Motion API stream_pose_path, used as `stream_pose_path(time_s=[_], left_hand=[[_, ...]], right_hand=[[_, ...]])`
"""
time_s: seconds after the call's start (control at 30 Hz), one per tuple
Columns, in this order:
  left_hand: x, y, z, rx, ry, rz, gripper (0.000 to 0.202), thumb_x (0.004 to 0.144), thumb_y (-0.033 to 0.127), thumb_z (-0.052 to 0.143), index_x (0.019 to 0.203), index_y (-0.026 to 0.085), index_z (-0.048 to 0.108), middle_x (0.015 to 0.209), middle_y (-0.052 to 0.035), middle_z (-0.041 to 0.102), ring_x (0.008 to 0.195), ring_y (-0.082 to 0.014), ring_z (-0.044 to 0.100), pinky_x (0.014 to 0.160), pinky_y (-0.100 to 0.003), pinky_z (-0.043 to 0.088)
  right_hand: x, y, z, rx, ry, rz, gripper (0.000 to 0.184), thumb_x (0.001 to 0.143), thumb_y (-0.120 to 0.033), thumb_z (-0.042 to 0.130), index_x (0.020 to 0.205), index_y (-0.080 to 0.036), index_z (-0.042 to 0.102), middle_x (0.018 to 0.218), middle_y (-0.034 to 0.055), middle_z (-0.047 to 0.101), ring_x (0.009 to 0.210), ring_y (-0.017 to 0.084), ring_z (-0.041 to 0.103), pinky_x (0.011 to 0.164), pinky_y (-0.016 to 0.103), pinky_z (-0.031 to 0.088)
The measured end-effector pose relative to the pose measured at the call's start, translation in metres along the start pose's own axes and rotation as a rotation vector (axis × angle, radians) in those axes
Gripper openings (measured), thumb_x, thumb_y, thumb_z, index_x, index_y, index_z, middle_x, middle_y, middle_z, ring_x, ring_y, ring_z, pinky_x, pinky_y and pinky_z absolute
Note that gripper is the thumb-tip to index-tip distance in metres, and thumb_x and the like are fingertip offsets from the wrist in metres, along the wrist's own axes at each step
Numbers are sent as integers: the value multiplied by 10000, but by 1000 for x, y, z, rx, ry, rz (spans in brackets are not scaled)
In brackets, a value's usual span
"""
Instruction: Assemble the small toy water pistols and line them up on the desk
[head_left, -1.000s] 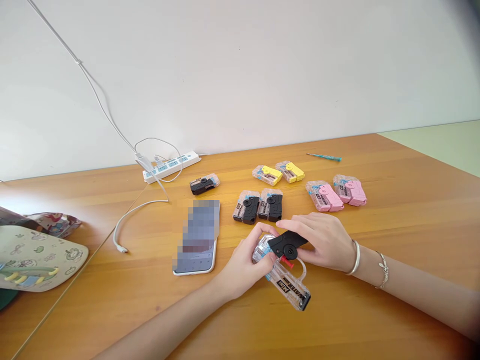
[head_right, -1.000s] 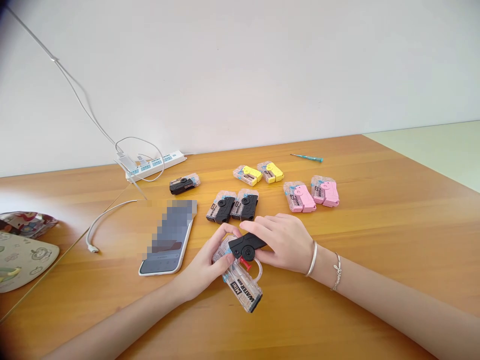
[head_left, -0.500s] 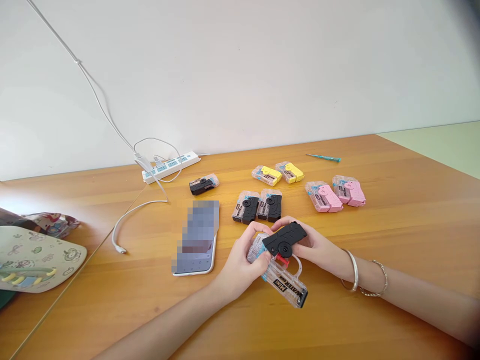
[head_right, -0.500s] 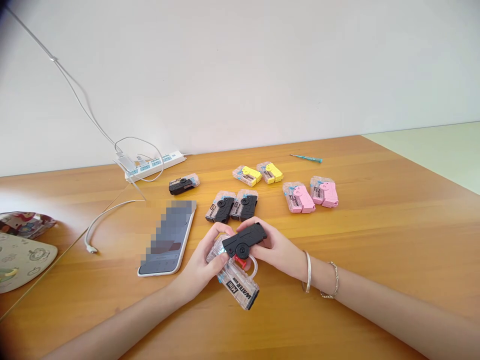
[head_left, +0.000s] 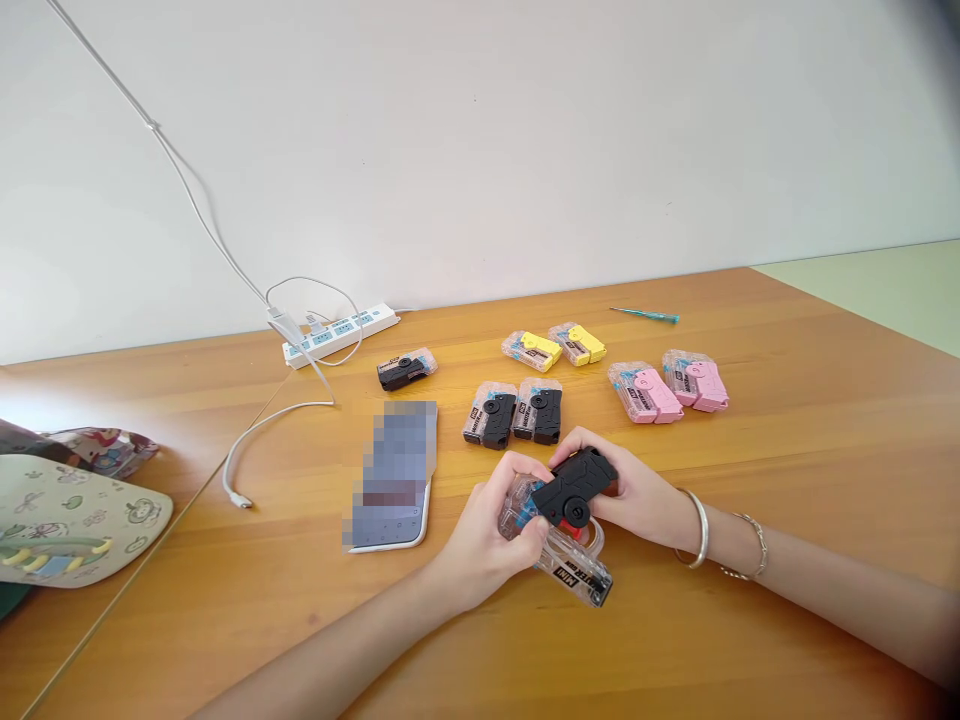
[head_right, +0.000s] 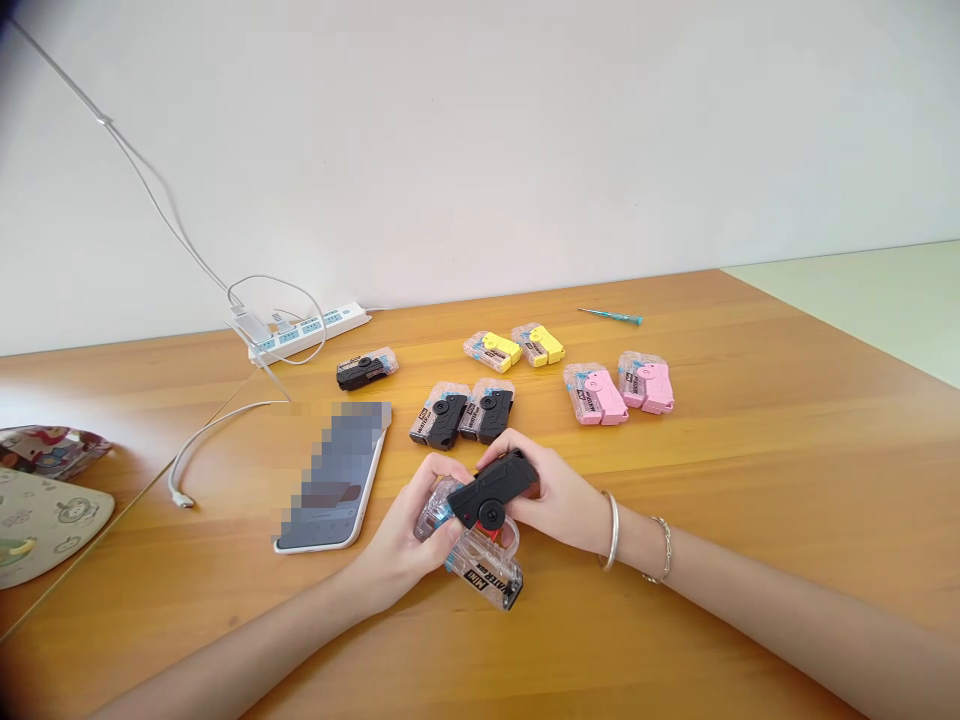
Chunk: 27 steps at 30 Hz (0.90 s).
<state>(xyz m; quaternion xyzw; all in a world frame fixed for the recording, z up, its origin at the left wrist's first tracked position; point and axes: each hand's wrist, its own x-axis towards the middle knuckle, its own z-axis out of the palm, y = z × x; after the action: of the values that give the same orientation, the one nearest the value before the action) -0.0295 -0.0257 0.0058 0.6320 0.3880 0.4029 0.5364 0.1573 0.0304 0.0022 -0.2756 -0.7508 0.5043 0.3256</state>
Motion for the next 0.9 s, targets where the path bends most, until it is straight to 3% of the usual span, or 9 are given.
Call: stream_pose_path(time_s=[0.37, 0.5, 0.6, 0.77, 0.9], left_hand=[[0, -1, -1, 3, -1, 23, 201, 806, 161, 519, 978, 214, 428, 804, 18, 499, 674, -112, 459, 616, -209, 380], [-1, 2, 0, -75, -26, -1, 198, 853, 291, 517, 982, 216, 387, 785, 9, 499, 690, -140, 507, 623, -240, 416], [-2, 2, 0, -75, -23, 3, 251, 867, 389, 510, 995, 215, 383, 831, -16, 527, 698, -155, 535, 610, -251, 431], [-3, 0, -2, -98, -44, -7, 313, 856, 445, 520, 1018, 218, 378, 825, -21, 545, 694, -172, 565, 607, -269, 447], [-4, -1, -2, -100, -58, -8, 274, 856, 388, 517, 1025, 218, 383, 829, -23, 546, 712, -182, 578, 605, -269, 446]], right_hand=[[-2, -3, 2, 28, 16, 58, 287, 685, -60, 545, 914, -220, 477, 786, -40, 517, 656, 104, 512, 585, 210, 446], [-5, -2, 10, 198, 76, 151, 276, 728, -172, 608, 951, -239, 461, 763, -50, 508, 617, 106, 508, 557, 218, 456], [-8, -6, 17, 310, 145, 196, 249, 754, -326, 644, 934, -239, 497, 823, -20, 555, 723, 144, 560, 644, 262, 501], [-10, -13, 16, 368, 32, 303, 356, 743, -495, 655, 968, -229, 584, 984, 43, 634, 932, 222, 590, 822, 368, 507], [-8, -8, 12, 357, 1, 289, 303, 728, -400, 675, 957, -216, 603, 961, 40, 646, 928, 221, 598, 830, 378, 509]])
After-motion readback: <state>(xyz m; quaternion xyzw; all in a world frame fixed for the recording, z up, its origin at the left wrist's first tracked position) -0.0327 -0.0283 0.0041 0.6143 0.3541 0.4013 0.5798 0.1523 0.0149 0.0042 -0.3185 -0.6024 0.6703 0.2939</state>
